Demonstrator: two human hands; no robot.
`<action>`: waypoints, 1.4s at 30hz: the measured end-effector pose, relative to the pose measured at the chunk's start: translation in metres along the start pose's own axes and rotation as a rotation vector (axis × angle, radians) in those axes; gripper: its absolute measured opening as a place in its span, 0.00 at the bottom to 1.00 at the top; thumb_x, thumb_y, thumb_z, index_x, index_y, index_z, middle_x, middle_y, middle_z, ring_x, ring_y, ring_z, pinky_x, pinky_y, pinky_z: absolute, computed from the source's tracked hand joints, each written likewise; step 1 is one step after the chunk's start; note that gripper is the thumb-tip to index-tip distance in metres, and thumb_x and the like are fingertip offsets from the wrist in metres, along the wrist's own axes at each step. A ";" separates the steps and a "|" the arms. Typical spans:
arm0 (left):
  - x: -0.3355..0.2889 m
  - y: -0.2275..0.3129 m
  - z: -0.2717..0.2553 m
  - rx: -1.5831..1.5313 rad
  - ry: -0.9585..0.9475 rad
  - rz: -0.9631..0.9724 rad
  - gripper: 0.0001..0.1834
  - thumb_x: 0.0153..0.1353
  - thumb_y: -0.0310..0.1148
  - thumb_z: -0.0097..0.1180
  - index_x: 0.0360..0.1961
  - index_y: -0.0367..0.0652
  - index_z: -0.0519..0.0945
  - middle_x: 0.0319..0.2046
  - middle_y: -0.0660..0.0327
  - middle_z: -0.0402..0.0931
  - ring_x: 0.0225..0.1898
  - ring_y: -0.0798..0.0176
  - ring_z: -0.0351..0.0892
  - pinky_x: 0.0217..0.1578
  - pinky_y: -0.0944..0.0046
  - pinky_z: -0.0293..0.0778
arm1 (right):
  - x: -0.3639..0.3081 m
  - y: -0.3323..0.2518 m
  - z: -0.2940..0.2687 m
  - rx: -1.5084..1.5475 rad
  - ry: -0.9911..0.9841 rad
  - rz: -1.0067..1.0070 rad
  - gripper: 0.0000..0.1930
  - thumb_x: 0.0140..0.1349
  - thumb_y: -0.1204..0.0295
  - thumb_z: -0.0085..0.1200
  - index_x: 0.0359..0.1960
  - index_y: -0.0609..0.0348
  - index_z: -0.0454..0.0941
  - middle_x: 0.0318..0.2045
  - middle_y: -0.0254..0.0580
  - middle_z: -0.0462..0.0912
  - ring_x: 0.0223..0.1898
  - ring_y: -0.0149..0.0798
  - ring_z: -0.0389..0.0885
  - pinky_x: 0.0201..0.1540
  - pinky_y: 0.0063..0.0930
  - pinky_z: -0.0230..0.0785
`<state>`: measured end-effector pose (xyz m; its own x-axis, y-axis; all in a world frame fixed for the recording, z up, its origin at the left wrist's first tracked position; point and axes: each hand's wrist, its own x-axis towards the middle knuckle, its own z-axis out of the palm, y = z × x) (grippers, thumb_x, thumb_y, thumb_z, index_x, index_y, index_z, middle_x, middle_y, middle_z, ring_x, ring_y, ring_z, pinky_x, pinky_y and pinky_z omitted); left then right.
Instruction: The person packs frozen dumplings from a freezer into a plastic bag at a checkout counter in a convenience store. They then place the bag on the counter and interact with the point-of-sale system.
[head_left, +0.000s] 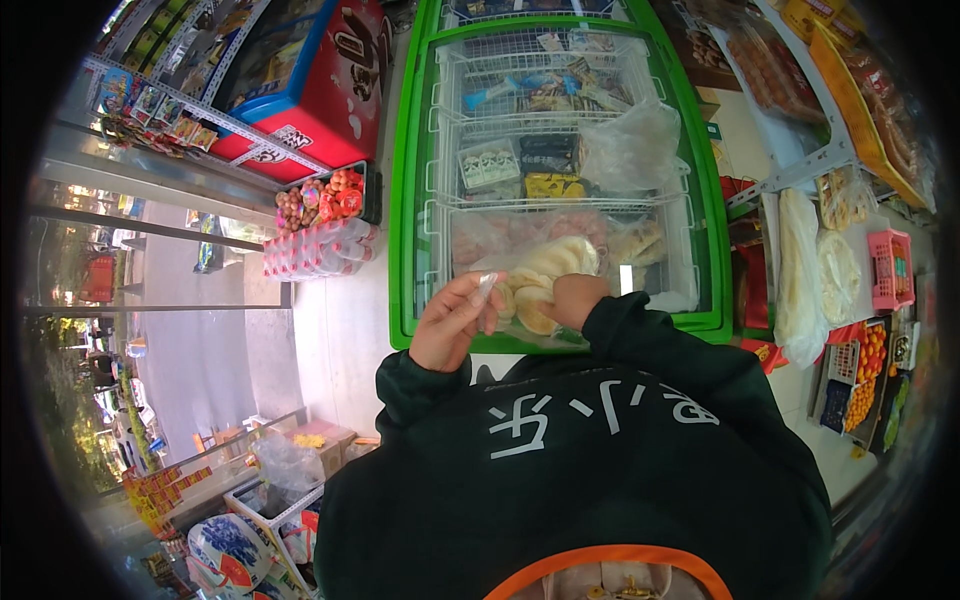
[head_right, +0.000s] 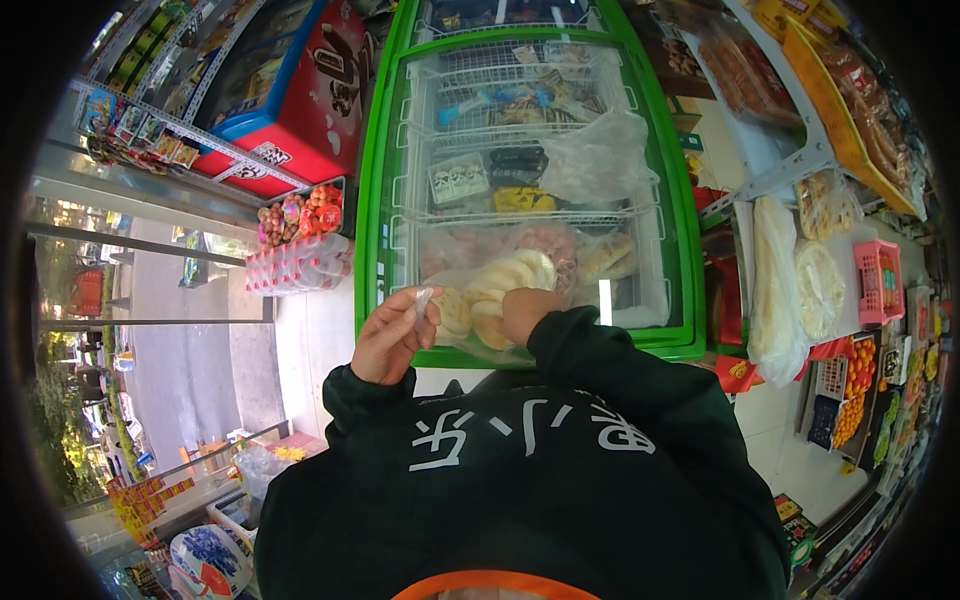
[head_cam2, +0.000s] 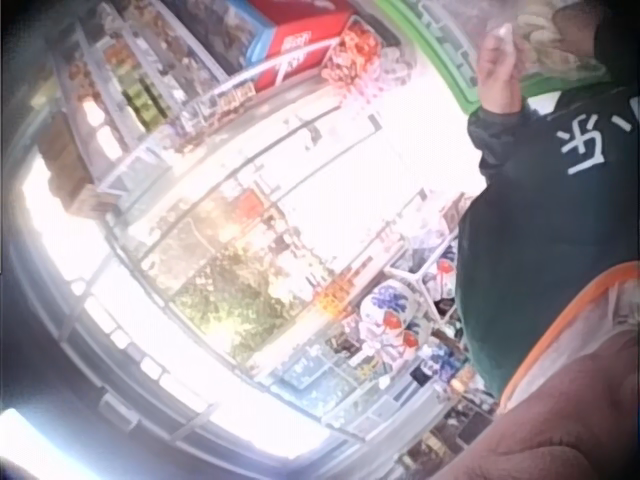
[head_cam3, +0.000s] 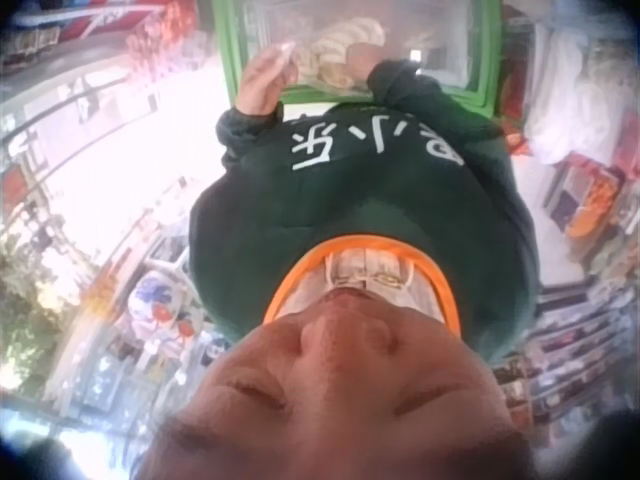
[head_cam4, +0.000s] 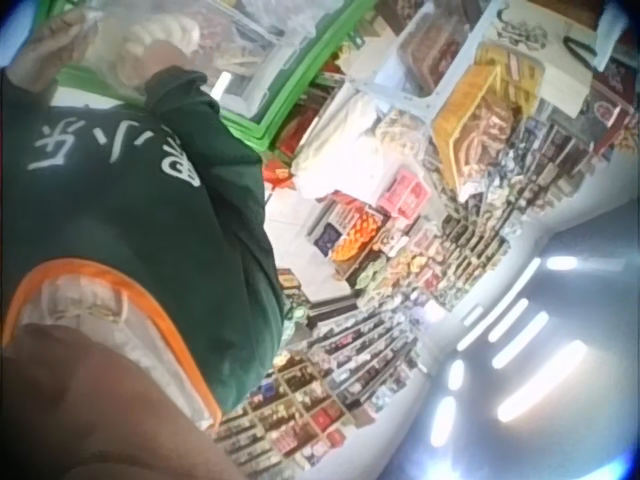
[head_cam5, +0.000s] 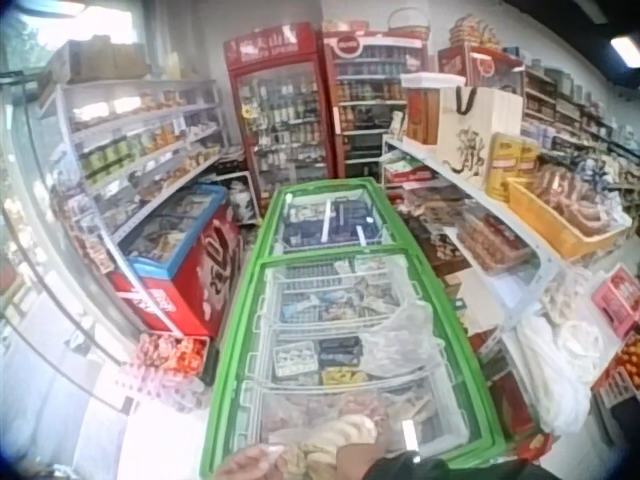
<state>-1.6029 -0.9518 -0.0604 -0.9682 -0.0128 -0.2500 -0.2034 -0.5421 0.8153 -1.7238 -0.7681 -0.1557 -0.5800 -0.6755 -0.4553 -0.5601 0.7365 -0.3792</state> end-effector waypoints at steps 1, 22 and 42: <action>0.000 -0.001 0.000 -0.001 -0.004 0.000 0.21 0.68 0.34 0.46 0.57 0.34 0.70 0.37 0.61 0.74 0.30 0.70 0.70 0.35 0.73 0.67 | 0.001 0.000 0.005 0.004 0.036 -0.021 0.22 0.52 0.51 0.56 0.29 0.61 0.81 0.28 0.50 0.83 0.32 0.52 0.82 0.34 0.45 0.73; 0.002 -0.010 0.024 0.069 -0.181 -0.063 0.18 0.69 0.33 0.45 0.56 0.37 0.71 0.38 0.61 0.73 0.37 0.67 0.71 0.41 0.69 0.67 | 0.028 -0.010 0.008 0.125 0.172 -0.143 0.20 0.54 0.53 0.54 0.32 0.59 0.80 0.28 0.53 0.82 0.32 0.55 0.80 0.36 0.46 0.71; 0.034 -0.011 0.058 -0.082 -0.006 0.142 0.19 0.71 0.34 0.39 0.59 0.36 0.67 0.51 0.56 0.72 0.50 0.60 0.73 0.55 0.58 0.66 | -0.065 -0.032 -0.124 0.203 0.844 -0.498 0.21 0.49 0.72 0.63 0.47 0.58 0.77 0.26 0.40 0.79 0.24 0.38 0.76 0.27 0.28 0.70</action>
<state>-1.6420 -0.8975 -0.0474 -0.9871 -0.0894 -0.1325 -0.0524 -0.6023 0.7966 -1.7412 -0.7517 -0.0144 -0.5808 -0.6545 0.4840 -0.7877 0.3018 -0.5371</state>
